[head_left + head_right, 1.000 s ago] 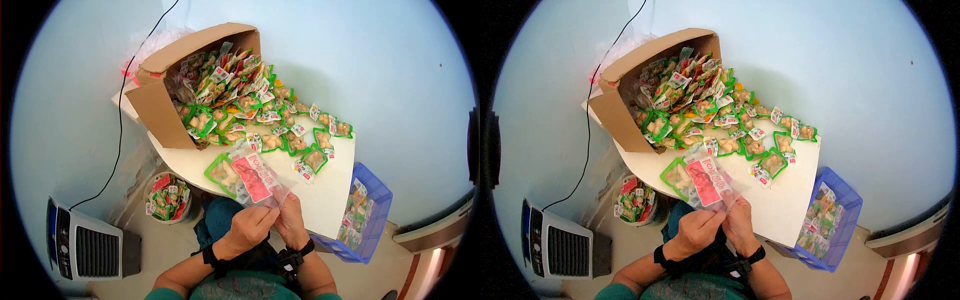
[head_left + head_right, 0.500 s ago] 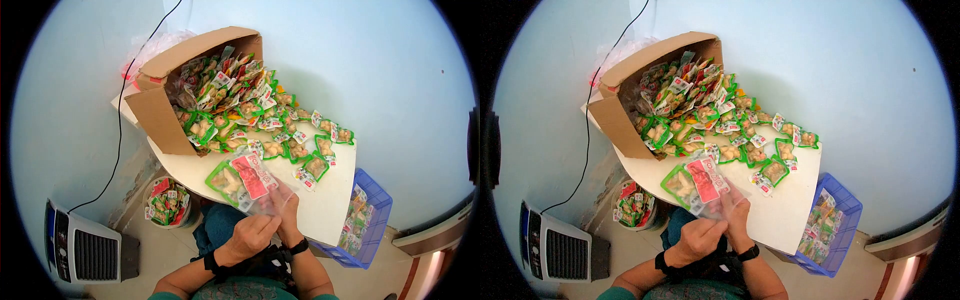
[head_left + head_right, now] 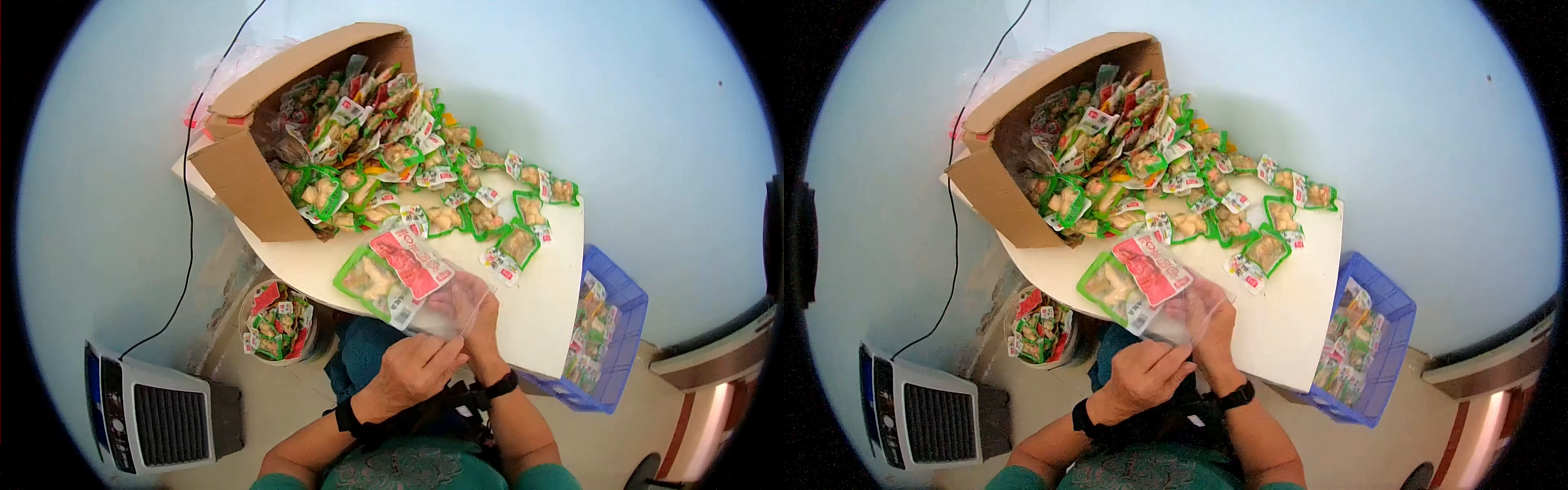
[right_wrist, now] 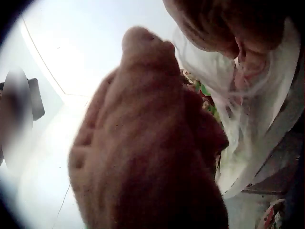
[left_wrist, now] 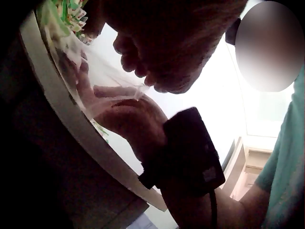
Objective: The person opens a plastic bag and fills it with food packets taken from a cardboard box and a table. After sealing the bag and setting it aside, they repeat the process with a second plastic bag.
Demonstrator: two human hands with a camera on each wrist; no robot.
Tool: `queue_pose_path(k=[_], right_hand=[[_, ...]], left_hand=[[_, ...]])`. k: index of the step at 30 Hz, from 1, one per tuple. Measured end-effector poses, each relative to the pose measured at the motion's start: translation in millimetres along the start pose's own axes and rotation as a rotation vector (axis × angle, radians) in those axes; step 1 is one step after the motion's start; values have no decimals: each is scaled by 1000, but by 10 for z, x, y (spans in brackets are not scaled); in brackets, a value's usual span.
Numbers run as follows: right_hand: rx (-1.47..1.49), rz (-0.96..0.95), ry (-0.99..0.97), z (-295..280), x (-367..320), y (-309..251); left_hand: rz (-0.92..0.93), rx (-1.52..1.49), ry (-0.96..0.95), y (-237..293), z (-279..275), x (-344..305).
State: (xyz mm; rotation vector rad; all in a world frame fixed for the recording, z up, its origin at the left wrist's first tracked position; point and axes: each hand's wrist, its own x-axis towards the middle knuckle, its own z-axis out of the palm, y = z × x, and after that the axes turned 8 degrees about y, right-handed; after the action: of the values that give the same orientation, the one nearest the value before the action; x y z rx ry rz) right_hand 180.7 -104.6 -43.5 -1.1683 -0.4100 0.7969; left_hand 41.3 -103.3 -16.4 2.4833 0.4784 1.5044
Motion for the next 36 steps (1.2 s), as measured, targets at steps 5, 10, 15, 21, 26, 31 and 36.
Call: queue_pose_path(k=[5,10,15,21,26,31,36], right_hand=[[-169,6,-11,-376,-177,-225],[-664,-350,101,-767,-256,-348],[-1046,-729,71,-711,-241,-459],[-1272,-774,-85,-623,-59,-393],[-1185,-902,-81,-653,121,-307],[-766,-938,-177,-525,32,-707],[-371,-677,-357,-338,-302,-1290]], left_hand=[[0,37,-60,-22,-217,-38],[136,259,-263,-185,-312,-208],[161,361,-301,-276,-152,-320],[135,333,-217,-262,-12,-315],[-17,159,-168,-212,-142,-168],[-200,-65,-13,-209,-542,254],[-645,-621,64,44,-1100,666]])
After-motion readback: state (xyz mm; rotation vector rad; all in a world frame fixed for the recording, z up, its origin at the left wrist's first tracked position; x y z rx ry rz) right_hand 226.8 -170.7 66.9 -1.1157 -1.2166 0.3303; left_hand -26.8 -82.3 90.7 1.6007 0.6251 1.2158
